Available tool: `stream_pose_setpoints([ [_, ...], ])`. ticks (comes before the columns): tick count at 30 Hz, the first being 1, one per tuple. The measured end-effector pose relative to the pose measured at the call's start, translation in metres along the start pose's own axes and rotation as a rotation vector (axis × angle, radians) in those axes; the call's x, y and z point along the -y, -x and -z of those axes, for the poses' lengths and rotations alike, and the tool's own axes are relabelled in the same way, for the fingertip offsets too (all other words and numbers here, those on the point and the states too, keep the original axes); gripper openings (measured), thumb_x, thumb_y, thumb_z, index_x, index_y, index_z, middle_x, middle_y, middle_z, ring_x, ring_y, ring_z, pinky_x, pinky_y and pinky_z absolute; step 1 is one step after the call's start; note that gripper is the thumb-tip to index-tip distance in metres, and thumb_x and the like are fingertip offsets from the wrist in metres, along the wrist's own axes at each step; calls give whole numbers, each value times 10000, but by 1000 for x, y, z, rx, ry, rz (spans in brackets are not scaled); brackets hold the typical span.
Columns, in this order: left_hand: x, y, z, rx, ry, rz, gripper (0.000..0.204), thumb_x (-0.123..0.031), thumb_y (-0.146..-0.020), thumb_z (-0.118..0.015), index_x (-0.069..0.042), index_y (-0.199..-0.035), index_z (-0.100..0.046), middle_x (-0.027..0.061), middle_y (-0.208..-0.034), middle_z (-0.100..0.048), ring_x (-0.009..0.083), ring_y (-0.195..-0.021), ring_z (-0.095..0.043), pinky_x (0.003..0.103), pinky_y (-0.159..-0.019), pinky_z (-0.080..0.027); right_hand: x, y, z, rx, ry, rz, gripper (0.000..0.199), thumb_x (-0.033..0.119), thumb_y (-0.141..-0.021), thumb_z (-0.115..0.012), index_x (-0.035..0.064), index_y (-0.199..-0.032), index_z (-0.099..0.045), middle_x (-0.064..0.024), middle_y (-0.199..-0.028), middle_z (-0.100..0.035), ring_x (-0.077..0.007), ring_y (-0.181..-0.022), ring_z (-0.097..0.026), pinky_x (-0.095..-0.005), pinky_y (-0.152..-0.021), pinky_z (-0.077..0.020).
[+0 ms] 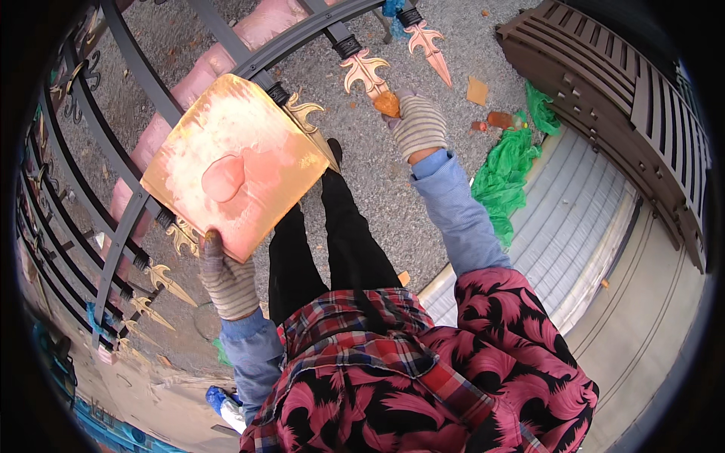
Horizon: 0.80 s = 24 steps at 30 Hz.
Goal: The person sits on the ground and uses a brush to apply reddish paint from a small container onto a square metal plate. They repeatedly dip the brush into the paint and cover the plate's surface, then stand to apply paint to a metal gate.
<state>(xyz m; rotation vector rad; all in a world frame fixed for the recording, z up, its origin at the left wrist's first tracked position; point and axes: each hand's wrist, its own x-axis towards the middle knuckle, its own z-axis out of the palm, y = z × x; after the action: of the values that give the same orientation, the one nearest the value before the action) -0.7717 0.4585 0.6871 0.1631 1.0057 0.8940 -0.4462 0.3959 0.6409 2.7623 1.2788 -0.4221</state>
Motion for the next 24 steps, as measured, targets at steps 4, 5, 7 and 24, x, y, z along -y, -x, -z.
stream_pose_setpoints([
  [4, -6, 0, 6, -26, 4, -10, 538, -148, -826, -619, 35, -1274, -383, 122, -1277, -464, 221, -1172, -453, 363, -1042, -331, -39, 20, -24, 42, -198, -100, 395, 272, -651, -759, 53, -944, -609, -157, -854, -624, -322, -815, -603, -390, -704, -480],
  [5, -5, 0, 10, -32, -7, 7, 535, -149, -826, -620, 37, -1271, -386, 122, -1275, -466, 221, -1171, -454, 363, -1042, -332, -15, 19, 2, -54, -188, -72, 393, 270, -650, -760, 51, -941, -611, -161, -859, -624, -326, -815, -603, -390, -704, -480],
  [7, -3, 1, 2, -5, -15, 15, 530, -149, -825, -620, 39, -1265, -392, 122, -1268, -473, 221, -1163, -461, 363, -1038, -339, 10, 4, 19, -188, -154, 14, 398, 263, -646, -761, 46, -947, -617, -172, -866, -622, -334, -812, -602, -393, -708, -479],
  [24, -20, 2, 10, 107, -14, 94, 495, -112, -837, -597, 27, -1268, -398, 125, -1282, -469, 227, -1176, -455, 371, -1042, -332, -32, 9, 13, 289, -114, -343, 345, 253, -704, -722, 70, -978, -619, -153, -955, -630, -333, -903, -590, -397, -766, -487],
])
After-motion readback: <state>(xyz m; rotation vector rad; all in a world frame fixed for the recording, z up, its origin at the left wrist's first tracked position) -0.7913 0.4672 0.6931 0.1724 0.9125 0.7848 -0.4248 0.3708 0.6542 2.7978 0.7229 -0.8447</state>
